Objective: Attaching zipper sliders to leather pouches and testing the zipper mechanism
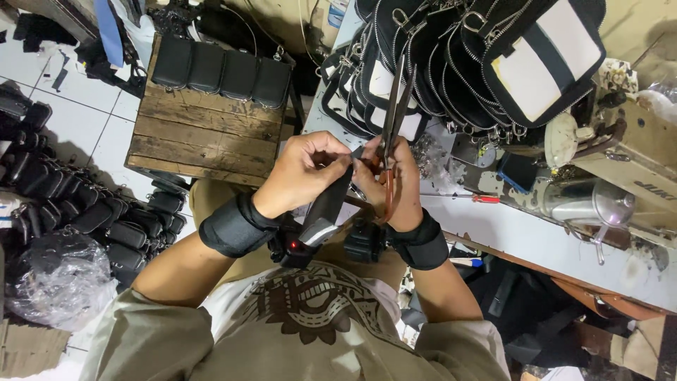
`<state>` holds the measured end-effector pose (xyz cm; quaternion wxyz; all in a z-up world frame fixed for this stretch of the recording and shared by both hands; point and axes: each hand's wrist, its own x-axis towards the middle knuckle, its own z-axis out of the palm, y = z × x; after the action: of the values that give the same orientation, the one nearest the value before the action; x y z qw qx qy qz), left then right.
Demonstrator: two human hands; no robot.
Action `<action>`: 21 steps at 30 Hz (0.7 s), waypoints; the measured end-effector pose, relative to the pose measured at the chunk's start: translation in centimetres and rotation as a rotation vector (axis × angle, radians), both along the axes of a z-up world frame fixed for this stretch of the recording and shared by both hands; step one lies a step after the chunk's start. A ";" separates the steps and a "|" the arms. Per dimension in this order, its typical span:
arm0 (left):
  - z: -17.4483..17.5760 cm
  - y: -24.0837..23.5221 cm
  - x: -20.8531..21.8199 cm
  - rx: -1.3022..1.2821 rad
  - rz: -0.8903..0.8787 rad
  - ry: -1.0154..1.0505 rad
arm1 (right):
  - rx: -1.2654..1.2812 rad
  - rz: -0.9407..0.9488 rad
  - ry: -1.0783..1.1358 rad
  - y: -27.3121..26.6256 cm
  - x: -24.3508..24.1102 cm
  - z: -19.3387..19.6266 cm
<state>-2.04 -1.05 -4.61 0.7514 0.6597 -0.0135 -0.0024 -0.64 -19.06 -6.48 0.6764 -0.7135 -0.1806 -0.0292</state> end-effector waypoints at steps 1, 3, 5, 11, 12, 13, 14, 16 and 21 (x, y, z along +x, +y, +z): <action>0.0 -0.1 0.1 0.000 0.000 0.000 | 0.000 0.000 0.000 -0.2 0.1 -0.2; 0.0 -0.1 0.2 0.015 0.026 0.018 | -0.044 -0.012 -0.032 -0.5 0.4 -0.5; -0.4 -0.2 0.2 0.012 0.030 0.002 | -0.052 -0.011 -0.036 -0.4 0.4 -0.6; 0.2 -0.2 -0.1 -0.010 0.016 -0.021 | -0.069 -0.027 -0.040 -0.7 0.7 -1.1; 0.6 -0.2 -0.3 -0.009 0.000 -0.029 | -0.076 -0.036 -0.033 -0.5 0.6 -0.9; 0.7 -0.2 -0.3 -0.009 0.000 -0.029 | -0.076 -0.036 -0.033 -0.4 0.6 -0.8; 0.8 -0.2 -0.3 -0.001 0.001 -0.039 | -0.086 -0.048 -0.053 -0.3 0.5 -0.8; 0.5 -0.3 -0.2 0.006 0.003 -0.049 | -0.096 -0.059 -0.075 -0.2 0.6 -0.9; 1.0 -0.2 0.2 0.025 0.011 -0.038 | -0.050 -0.016 -0.077 -0.7 1.1 -1.9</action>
<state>-1.84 -1.28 -3.61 0.7426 0.6691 -0.0244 0.0140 0.48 -19.72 -8.41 0.6506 -0.7298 -0.2017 -0.0575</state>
